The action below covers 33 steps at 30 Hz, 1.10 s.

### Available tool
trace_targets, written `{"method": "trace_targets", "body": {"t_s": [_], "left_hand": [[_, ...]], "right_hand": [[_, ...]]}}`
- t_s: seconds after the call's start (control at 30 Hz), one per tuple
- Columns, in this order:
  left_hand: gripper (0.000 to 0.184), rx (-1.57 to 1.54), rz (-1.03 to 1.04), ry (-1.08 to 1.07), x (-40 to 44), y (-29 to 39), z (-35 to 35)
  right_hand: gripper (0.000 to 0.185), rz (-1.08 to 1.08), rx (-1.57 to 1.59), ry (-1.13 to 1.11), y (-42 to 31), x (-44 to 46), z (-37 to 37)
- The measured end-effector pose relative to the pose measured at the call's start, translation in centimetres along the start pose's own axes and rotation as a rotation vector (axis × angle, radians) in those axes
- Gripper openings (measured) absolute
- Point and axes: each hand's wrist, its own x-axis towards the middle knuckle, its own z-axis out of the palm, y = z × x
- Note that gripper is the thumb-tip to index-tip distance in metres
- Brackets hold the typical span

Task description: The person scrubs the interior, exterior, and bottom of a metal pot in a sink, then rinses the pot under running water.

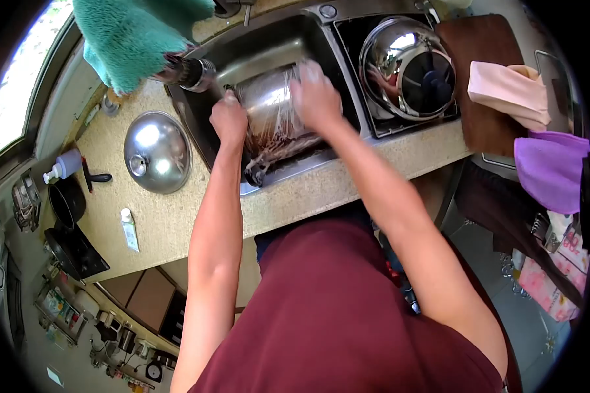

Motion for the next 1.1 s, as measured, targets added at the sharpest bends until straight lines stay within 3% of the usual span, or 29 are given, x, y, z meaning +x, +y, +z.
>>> {"method": "trace_targets", "body": {"t_s": [0.03, 0.07, 0.13, 0.17, 0.2, 0.27, 0.33, 0.37, 0.47, 0.53, 0.6, 0.67, 0.73, 0.8, 0.83, 0.87, 0.93, 1.0, 1.03, 1.1], "left_hand": [[0.049, -0.05, -0.02, 0.015, 0.1, 0.3, -0.1], [0.049, -0.101, -0.04, 0.035, 0.3, 0.5, -0.2], [0.051, -0.142, -0.069, 0.059, 0.1, 0.8, -0.3], [0.05, -0.132, -0.08, 0.061, 0.4, 0.8, -0.3], [0.049, -0.118, -0.1, 0.056, 0.6, 0.5, 0.0], [0.048, -0.089, -0.092, 0.058, 0.7, 0.5, 0.0], [0.048, -0.07, -0.015, 0.073, 0.3, 0.4, 0.0], [0.048, -0.087, 0.019, 0.083, 0.2, 0.3, -0.1], [0.046, -0.054, 0.0, 0.058, 0.7, -0.1, 0.3], [0.046, -0.093, 0.003, 0.08, 1.1, -0.1, 0.6], [0.044, -0.03, 0.108, 0.076, 0.7, -0.2, 0.2], [0.04, -0.035, -0.004, 0.047, 0.8, -0.5, 0.4], [0.043, -0.046, 0.046, 0.037, 0.3, 0.0, -0.1], [0.044, -0.067, 0.005, 0.042, 0.5, -0.6, 0.4], [0.046, -0.09, -0.059, 0.051, 1.0, -0.2, 0.7], [0.046, -0.103, -0.055, 0.061, 1.2, 0.5, 0.3], [0.049, -0.098, 0.025, 0.06, 0.3, 0.4, -0.1], [0.051, -0.165, -0.055, 0.047, 0.3, 0.4, 0.0], [0.052, -0.153, -0.061, 0.035, 0.3, -0.1, 0.4], [0.053, -0.148, -0.042, 0.038, 0.9, -0.6, 0.4]], "right_hand": [[0.037, 0.129, -0.019, -0.13, 0.0, 3.5, -0.4], [0.037, 0.124, -0.017, -0.129, 0.2, 3.3, -0.4], [0.045, -0.094, -0.124, -0.108, -0.3, 1.7, -0.2], [0.055, -0.262, -0.234, 0.212, 1.1, -1.9, 2.7], [0.062, -0.26, -0.279, 0.129, 1.1, -4.9, 3.0], [0.059, -0.375, -0.267, 0.21, 1.3, -6.1, 3.1], [0.051, -0.367, -0.279, 0.144, 0.7, -0.2, 2.2], [0.044, -0.11, -0.171, -0.208, -1.1, 3.9, -0.1], [0.046, -0.238, -0.346, -0.209, -1.6, 3.5, 0.0], [0.046, -0.485, -0.211, 0.266, -0.3, -3.9, 3.9], [0.044, -0.622, -0.065, 0.23, -0.7, -6.3, 4.7], [0.043, -0.699, -0.448, 0.18, 0.4, -1.8, 2.8], [0.043, -0.296, -0.245, 0.159, 0.6, 1.7, 0.8], [0.042, -0.513, -0.275, 0.342, 2.3, -2.7, 2.4], [0.047, -0.472, -0.254, 0.27, 2.1, -6.5, 3.1], [0.053, -0.564, -0.361, 0.13, 1.8, -8.0, 3.6], [0.049, -0.644, -0.243, 0.112, 3.4, -8.3, 4.5], [0.042, -0.574, -0.339, 0.266, 1.2, -3.1, 2.5], [0.041, -0.336, -0.257, 0.26, 0.5, -0.1, 2.6], [0.041, -0.427, -0.319, 0.238, 0.5, -0.8, 2.9]]}}
